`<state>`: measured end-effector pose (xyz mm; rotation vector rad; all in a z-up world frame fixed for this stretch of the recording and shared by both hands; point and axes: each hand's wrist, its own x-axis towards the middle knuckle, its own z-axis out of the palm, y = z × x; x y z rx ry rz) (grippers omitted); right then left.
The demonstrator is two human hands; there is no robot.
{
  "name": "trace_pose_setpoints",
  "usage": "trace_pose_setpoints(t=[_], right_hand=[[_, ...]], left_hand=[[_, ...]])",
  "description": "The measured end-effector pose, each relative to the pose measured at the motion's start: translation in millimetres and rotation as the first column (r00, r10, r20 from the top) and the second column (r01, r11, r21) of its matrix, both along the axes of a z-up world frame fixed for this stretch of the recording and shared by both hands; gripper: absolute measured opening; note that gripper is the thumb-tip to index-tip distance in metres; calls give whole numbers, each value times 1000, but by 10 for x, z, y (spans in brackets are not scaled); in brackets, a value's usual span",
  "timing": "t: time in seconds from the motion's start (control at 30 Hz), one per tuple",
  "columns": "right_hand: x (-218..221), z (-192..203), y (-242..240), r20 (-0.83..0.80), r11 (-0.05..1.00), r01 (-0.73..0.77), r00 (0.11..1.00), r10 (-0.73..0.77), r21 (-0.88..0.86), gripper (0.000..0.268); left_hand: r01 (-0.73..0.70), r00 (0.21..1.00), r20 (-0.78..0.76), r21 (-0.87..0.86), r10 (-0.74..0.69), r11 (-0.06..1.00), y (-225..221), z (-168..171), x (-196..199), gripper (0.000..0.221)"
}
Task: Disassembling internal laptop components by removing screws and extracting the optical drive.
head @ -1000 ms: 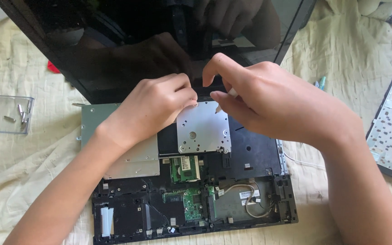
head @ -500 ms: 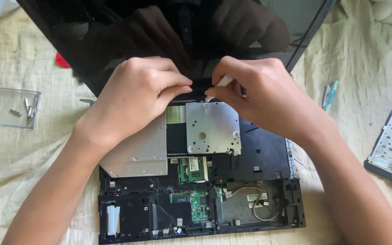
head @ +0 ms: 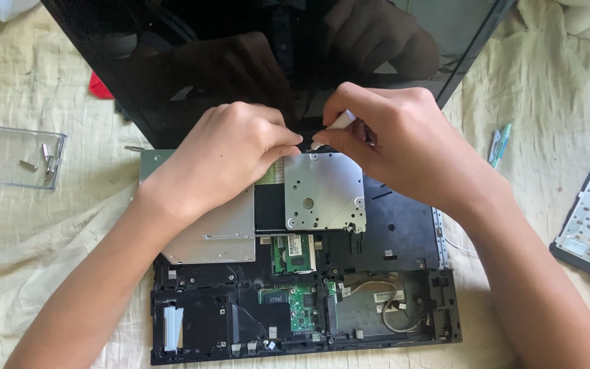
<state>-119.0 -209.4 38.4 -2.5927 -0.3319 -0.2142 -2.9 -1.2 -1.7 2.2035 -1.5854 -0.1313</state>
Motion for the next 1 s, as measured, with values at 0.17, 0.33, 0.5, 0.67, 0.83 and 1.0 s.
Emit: trace_pose_setpoints(t=[0.17,0.33,0.5,0.67,0.83,1.0], right_hand=[[11,-4,14,-50,1000,4,999,-4,6,16],[-30,87,11,16,1000,-18,1000,18,3,16],[-79,174,25,65,1000,-24,998,24,10,16],[-152,295,-2,107,999,-42,993,43,-13,17],[-414,651,-24,150,993,12,989,6,-117,23],[-704,887,62,145,986,46,989,-22,-160,28]], left_hand=[[24,1000,14,-22,-24,999,1,-4,6,18],[60,998,-34,-52,-62,997,-6,-14,10,18],[209,966,-98,-248,-240,946,-23,46,17,12],[225,958,-146,-148,-247,963,8,172,0,13],[146,952,-280,53,-126,988,10,404,-150,20],[123,971,-211,29,-114,992,206,595,-336,35]])
